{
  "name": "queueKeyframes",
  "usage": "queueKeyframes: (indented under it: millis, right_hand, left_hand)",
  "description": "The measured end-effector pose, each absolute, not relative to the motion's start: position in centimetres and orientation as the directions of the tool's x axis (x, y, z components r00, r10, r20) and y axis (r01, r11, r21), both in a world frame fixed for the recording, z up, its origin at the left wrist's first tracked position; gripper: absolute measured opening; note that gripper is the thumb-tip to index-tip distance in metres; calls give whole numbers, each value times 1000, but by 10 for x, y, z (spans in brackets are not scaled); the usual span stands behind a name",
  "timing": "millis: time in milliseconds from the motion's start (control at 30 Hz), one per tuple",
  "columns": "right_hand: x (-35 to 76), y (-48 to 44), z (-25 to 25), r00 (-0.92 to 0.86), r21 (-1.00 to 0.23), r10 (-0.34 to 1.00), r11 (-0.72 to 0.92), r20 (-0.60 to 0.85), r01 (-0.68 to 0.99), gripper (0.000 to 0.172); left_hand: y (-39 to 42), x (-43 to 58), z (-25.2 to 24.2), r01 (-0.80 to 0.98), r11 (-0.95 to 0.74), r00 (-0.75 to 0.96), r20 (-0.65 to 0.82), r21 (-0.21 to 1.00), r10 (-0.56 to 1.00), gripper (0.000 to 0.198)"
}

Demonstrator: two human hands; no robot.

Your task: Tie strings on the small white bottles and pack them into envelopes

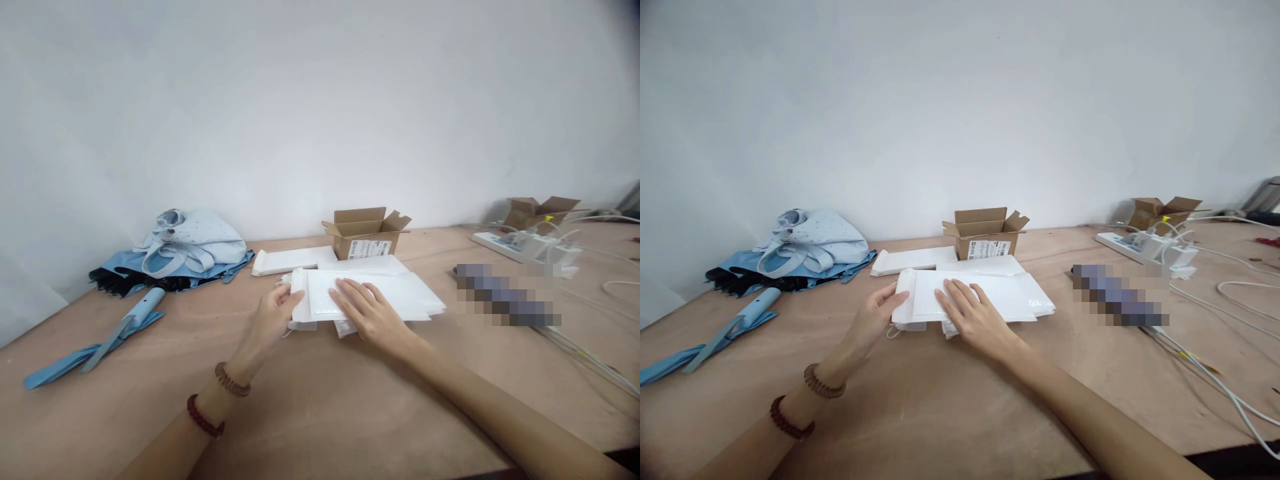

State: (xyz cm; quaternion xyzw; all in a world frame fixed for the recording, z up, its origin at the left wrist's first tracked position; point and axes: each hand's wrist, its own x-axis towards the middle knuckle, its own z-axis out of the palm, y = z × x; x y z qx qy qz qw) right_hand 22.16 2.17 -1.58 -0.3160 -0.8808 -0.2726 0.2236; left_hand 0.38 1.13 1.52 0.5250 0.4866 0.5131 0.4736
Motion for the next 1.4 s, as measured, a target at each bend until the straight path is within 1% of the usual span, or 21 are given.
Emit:
queueKeyframes:
  millis: [33,100,200,267,400,600,833,933,1033,1133,1233,1333,1400]
  right_hand:
    - [220,20,-15,-700,324,443,660,560,678,59]
    - [219,16,-12,-695,285,478,672,537,683,64]
    - [219,12,-7,-691,240,524,683,497,690,79]
    - [219,11,-5,-682,216,547,680,486,700,86]
    - [219,12,-5,-652,173,578,669,492,723,90]
    - [220,14,-7,-605,138,608,638,514,758,80]
    - [226,16,-5,-627,103,626,664,463,740,91]
    - [227,16,-5,-633,103,604,679,485,727,89]
    - [226,16,-4,-649,146,539,698,536,701,85]
    - [226,17,-2,-668,200,468,712,579,673,70]
    - [230,20,-1,-637,205,441,698,632,686,55]
    - [236,25,0,-581,175,465,660,668,731,50]
    - [240,29,0,-549,152,486,639,680,754,47]
  left_hand:
    - [12,4,14,-12,-35,55,36,999,998,39]
    - [12,4,11,-61,4,141,5,998,990,37]
    - [12,5,6,-113,11,244,17,994,970,40]
    - [12,6,3,-113,-2,277,33,994,960,41]
    - [13,6,-1,-32,-52,268,59,998,962,39]
    - [15,3,-1,102,-146,202,123,984,972,36]
    - [6,8,-1,277,-301,289,220,912,932,31]
    - [5,9,-2,332,-319,281,230,888,932,31]
    - [8,8,-3,378,-316,246,234,870,941,32]
    - [10,6,-3,425,-311,194,250,850,949,35]
    - [16,1,-2,460,-292,141,256,839,956,40]
    - [27,-14,-4,475,-255,5,287,842,958,40]
    - [38,-29,-7,545,-248,-113,363,801,925,34]
